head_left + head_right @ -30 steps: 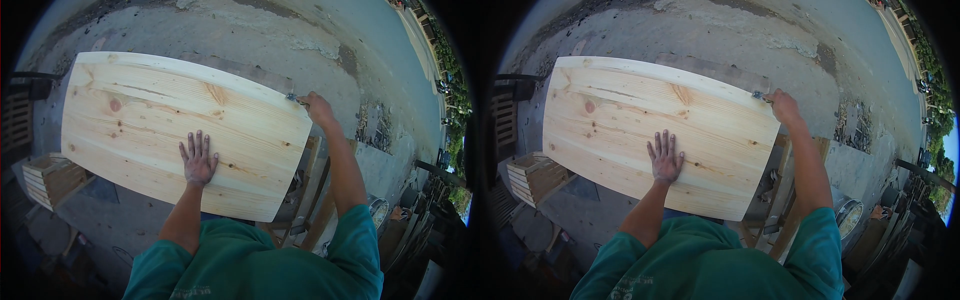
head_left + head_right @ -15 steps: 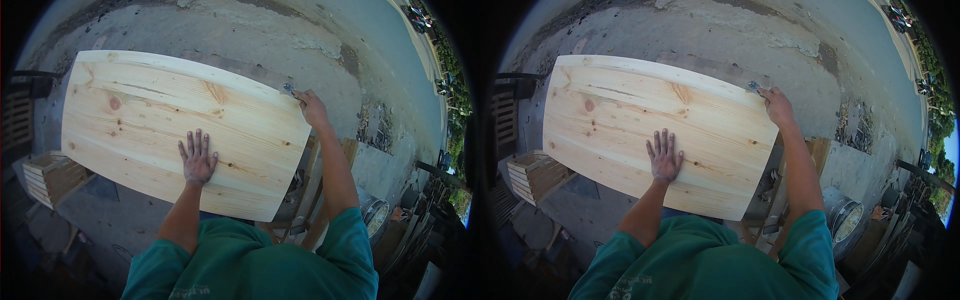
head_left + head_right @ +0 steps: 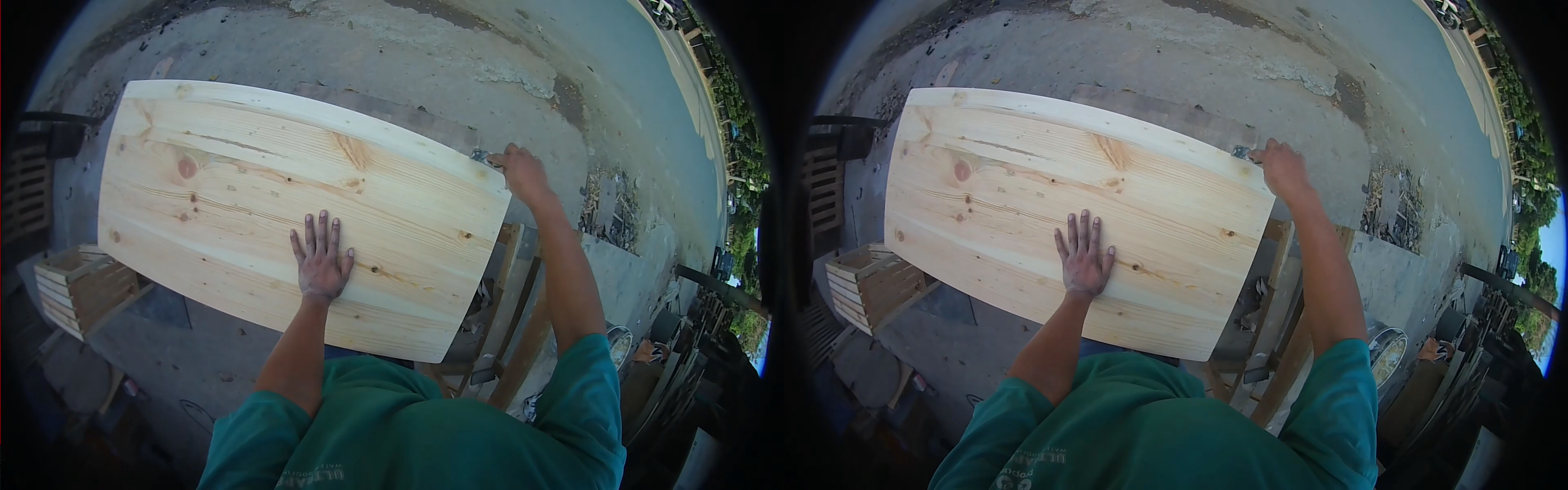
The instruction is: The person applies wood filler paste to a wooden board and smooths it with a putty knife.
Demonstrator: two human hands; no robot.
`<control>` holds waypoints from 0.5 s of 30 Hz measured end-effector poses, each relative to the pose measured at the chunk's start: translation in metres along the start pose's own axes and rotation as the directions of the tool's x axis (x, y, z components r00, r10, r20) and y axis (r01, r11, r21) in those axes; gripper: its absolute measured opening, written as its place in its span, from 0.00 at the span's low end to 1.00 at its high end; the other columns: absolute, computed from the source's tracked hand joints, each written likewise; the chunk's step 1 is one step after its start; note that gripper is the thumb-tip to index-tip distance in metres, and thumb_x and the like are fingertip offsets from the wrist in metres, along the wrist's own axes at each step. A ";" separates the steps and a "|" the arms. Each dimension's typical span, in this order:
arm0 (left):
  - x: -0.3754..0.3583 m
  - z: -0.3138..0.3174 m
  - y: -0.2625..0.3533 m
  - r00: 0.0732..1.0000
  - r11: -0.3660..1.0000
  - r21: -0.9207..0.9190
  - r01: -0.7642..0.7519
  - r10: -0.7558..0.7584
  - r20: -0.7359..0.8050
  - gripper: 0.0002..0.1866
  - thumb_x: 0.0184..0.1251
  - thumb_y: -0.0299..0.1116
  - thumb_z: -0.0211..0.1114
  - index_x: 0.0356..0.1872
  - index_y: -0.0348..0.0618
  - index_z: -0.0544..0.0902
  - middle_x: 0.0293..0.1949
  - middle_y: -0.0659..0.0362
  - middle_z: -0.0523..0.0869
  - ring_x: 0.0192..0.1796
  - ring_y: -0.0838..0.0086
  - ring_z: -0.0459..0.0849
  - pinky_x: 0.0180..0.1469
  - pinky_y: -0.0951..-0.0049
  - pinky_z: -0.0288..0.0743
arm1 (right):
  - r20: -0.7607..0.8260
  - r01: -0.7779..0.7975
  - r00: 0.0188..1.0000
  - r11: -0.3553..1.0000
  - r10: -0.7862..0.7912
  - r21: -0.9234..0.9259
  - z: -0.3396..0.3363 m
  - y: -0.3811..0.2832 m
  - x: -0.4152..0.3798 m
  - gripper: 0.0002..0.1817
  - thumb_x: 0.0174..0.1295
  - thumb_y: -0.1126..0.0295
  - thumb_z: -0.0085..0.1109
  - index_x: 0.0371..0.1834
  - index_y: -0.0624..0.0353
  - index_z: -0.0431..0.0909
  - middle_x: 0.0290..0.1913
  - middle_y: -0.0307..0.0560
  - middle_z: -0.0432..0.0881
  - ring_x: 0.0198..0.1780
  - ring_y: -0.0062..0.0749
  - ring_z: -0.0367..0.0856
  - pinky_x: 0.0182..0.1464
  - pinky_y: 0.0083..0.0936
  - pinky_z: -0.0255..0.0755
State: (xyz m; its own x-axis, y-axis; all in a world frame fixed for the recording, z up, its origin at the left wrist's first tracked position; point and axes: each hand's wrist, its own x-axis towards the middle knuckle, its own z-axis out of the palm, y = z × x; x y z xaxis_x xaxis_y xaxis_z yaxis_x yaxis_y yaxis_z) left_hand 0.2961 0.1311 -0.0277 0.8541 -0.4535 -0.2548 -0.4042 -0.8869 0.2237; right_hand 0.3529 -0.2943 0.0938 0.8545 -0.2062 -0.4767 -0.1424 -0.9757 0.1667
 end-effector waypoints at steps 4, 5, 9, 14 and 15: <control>-0.001 0.000 0.000 1.000 1.000 -0.002 -0.003 0.003 -0.007 0.39 0.78 0.59 0.42 0.84 0.54 0.52 0.86 0.58 0.44 0.86 0.55 0.35 0.83 0.39 0.24 | -0.026 0.056 0.998 0.998 -0.056 0.012 0.002 -0.019 0.010 0.23 0.71 0.73 0.50 0.62 0.34 0.84 0.52 0.47 0.79 0.58 0.45 0.80 0.60 0.47 0.76; 0.000 0.000 -0.001 1.000 1.000 -0.003 -0.005 0.004 -0.009 0.39 0.78 0.59 0.42 0.84 0.54 0.52 0.86 0.58 0.44 0.86 0.55 0.35 0.82 0.39 0.24 | -0.021 0.069 0.997 0.998 -0.069 -0.003 0.008 -0.020 0.013 0.22 0.71 0.73 0.51 0.62 0.34 0.84 0.51 0.47 0.79 0.57 0.45 0.80 0.60 0.47 0.76; -0.001 0.001 -0.001 1.000 1.000 -0.010 -0.008 0.008 -0.004 0.38 0.78 0.58 0.42 0.84 0.54 0.52 0.86 0.58 0.44 0.86 0.55 0.36 0.82 0.38 0.24 | -0.020 0.067 0.998 0.991 -0.065 0.118 0.031 0.006 0.009 0.22 0.70 0.71 0.53 0.63 0.35 0.84 0.50 0.47 0.79 0.56 0.45 0.80 0.58 0.46 0.77; 0.000 -0.001 0.000 1.000 1.000 -0.021 -0.006 0.006 -0.001 0.38 0.78 0.58 0.43 0.84 0.54 0.52 0.86 0.57 0.43 0.86 0.55 0.35 0.82 0.38 0.24 | 0.011 -0.020 1.000 0.981 0.018 0.193 0.006 0.005 -0.006 0.22 0.70 0.72 0.55 0.64 0.36 0.83 0.51 0.47 0.78 0.55 0.45 0.80 0.57 0.43 0.78; 0.000 0.000 -0.001 1.000 1.000 -0.022 -0.007 0.007 -0.003 0.38 0.78 0.58 0.43 0.84 0.54 0.52 0.86 0.57 0.43 0.86 0.55 0.35 0.82 0.38 0.24 | -0.004 -0.026 1.000 0.972 0.028 0.232 0.007 0.002 -0.008 0.22 0.70 0.72 0.56 0.65 0.36 0.82 0.51 0.47 0.78 0.55 0.45 0.80 0.57 0.42 0.78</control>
State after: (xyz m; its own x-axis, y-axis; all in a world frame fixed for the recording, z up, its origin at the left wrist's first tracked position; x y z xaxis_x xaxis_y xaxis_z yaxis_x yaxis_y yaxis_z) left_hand 0.2964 0.1320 -0.0276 0.8520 -0.4597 -0.2505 -0.4031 -0.8814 0.2463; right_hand 0.3426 -0.2953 0.0920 0.8521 -0.2329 -0.4686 -0.2768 -0.9606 -0.0258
